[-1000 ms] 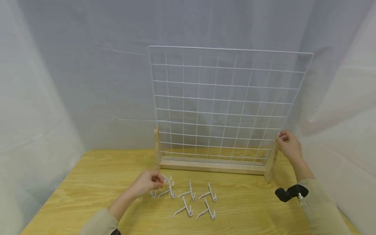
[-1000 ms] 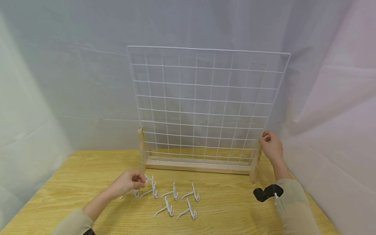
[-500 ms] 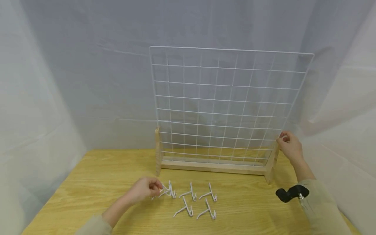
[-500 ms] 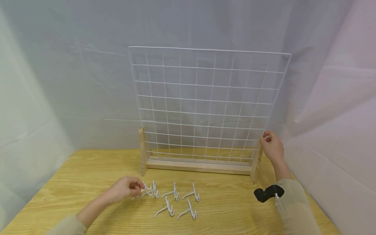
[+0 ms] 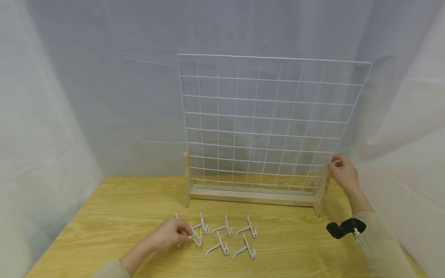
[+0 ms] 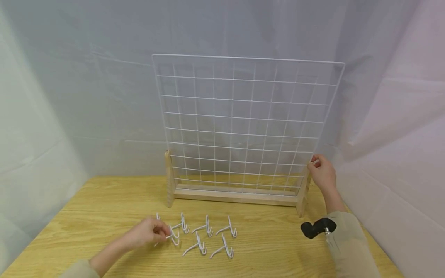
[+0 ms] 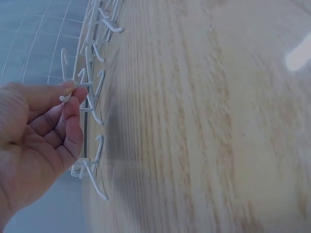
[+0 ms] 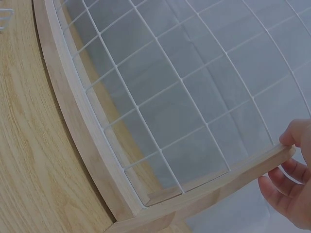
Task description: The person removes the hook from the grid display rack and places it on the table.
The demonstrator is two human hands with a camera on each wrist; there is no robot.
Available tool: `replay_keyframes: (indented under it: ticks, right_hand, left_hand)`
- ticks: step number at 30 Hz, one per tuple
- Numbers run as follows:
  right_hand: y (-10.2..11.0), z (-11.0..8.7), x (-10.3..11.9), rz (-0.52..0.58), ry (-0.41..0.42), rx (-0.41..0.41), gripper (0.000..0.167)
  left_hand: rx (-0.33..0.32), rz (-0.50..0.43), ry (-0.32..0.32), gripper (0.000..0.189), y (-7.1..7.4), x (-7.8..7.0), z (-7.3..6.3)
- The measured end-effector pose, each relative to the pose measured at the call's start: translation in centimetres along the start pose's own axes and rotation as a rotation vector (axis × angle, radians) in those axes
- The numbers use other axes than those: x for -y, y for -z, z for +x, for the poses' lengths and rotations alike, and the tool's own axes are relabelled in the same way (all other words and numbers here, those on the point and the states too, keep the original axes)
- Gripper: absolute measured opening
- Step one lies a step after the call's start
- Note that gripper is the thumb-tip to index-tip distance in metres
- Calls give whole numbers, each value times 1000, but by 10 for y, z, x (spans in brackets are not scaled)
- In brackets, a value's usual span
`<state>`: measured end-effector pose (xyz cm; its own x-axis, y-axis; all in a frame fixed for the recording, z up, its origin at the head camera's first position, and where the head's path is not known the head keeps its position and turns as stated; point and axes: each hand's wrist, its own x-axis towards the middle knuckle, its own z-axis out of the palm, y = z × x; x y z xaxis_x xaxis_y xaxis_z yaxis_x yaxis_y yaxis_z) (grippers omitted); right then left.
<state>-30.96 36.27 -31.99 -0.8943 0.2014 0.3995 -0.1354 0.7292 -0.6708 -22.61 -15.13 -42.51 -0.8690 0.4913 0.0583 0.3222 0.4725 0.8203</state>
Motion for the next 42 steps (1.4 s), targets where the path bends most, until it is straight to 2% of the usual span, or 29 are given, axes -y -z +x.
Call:
replay_keyframes:
  ticks: [6,12,21,31,42]
  right_hand:
    - [0,0,2,4,8,-3,22]
    - [1,-1,2,5,9,-2,22]
    - [2,-1,0,1,-5,4,22]
    - [3,-3,4,-5,5,0,22]
    - [3,-5,3,20,3,4,25]
  left_hand:
    - [8,11,-28,14,-4,2,0]
    - [25,3,-32,10,-4,-1,-1]
    - [55,19,8,9,-5,-2,-2]
    - [45,62,7,10,-9,6,-4]
    - [20,123,-10,8,-7,6,-6]
